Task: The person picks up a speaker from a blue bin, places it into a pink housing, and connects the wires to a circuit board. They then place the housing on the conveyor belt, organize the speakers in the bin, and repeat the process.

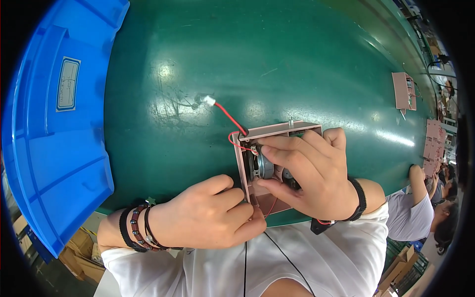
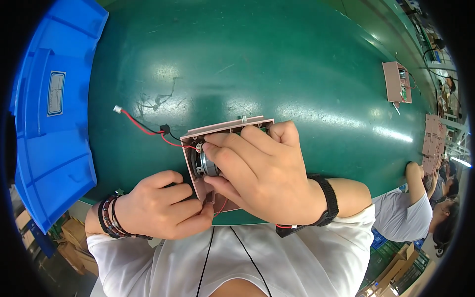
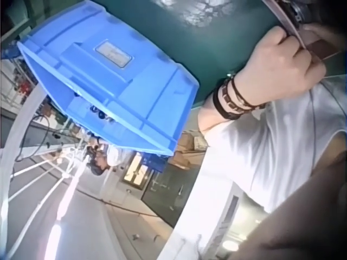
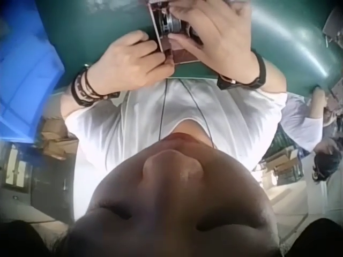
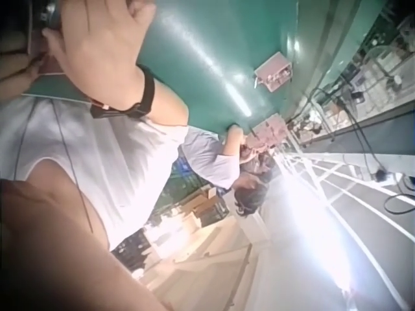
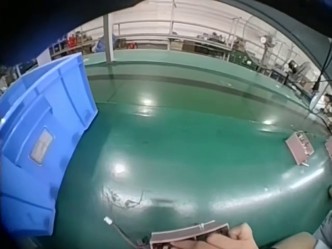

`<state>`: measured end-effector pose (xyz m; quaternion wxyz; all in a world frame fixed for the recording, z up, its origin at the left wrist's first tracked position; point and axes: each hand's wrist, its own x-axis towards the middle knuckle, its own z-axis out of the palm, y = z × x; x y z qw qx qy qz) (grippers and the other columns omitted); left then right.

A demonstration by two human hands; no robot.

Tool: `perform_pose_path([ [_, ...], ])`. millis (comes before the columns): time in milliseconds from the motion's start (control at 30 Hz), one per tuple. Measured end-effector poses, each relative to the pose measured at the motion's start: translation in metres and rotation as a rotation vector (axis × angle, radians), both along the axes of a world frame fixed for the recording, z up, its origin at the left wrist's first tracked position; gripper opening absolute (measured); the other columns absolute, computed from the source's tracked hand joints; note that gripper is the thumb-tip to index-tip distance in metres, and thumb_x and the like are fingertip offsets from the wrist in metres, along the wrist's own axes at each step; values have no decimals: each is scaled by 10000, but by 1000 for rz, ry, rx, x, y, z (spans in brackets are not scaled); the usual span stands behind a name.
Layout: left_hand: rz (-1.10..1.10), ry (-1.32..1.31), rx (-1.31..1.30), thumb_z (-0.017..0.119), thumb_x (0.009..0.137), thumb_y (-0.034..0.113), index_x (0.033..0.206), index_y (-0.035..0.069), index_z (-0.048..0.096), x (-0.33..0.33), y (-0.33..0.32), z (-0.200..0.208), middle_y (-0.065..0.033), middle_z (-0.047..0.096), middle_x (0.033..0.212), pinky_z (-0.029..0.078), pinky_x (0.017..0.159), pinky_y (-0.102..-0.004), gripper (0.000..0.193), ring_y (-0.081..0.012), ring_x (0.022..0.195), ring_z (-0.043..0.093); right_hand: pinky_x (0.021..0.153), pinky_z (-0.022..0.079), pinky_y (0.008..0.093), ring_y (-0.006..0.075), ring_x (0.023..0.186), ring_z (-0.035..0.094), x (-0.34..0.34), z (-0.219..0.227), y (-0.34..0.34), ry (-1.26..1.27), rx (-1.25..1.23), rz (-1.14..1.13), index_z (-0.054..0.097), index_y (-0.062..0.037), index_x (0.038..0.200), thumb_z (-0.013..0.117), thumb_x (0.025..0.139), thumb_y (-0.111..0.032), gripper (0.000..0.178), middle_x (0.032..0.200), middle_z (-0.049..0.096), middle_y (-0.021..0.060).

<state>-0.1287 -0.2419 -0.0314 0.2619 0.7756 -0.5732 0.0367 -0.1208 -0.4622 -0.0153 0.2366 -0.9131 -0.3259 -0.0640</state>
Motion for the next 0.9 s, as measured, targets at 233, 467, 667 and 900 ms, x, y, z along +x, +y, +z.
perform_pose_path([
  [233, -5, -4, 12, 659, 681, 116, 745, 138, 599, 1, 0, -1, 44, 544, 686, 367, 562, -230, 91, -88, 595, 490, 665, 254, 345, 154, 679, 514, 0, -1, -1, -11, 19, 14, 601, -77, 951, 836, 580, -239, 468, 1044, 695, 20],
  [467, 27, -35, -61, 627, 667, 163, 688, 141, 526, -1, -2, -6, 48, 433, 584, 331, 546, -256, 106, -108, 578, 465, 679, 250, 354, 159, 700, 525, 1, 1, 0, 46, -32, 14, 613, -69, 1013, 829, 595, -217, 494, 1035, 683, 27],
  [667, 52, -49, 34, 680, 686, 158, 832, 161, 643, 3, 1, 6, 57, 472, 628, 352, 551, -235, 151, -85, 575, 469, 687, 252, 358, 163, 732, 537, 2, 2, 3, 16, -49, 24, 619, -62, 1046, 815, 615, -219, 498, 1039, 673, 26],
  [900, 312, -57, 187, 692, 687, 210, 1022, 199, 686, 10, 9, 23, 52, 390, 535, 349, 523, -236, 335, -95, 489, 448, 716, 274, 370, 169, 742, 544, 0, 1, 6, -21, -79, -5, 637, -64, 1032, 795, 637, -236, 459, 1036, 673, 16],
])
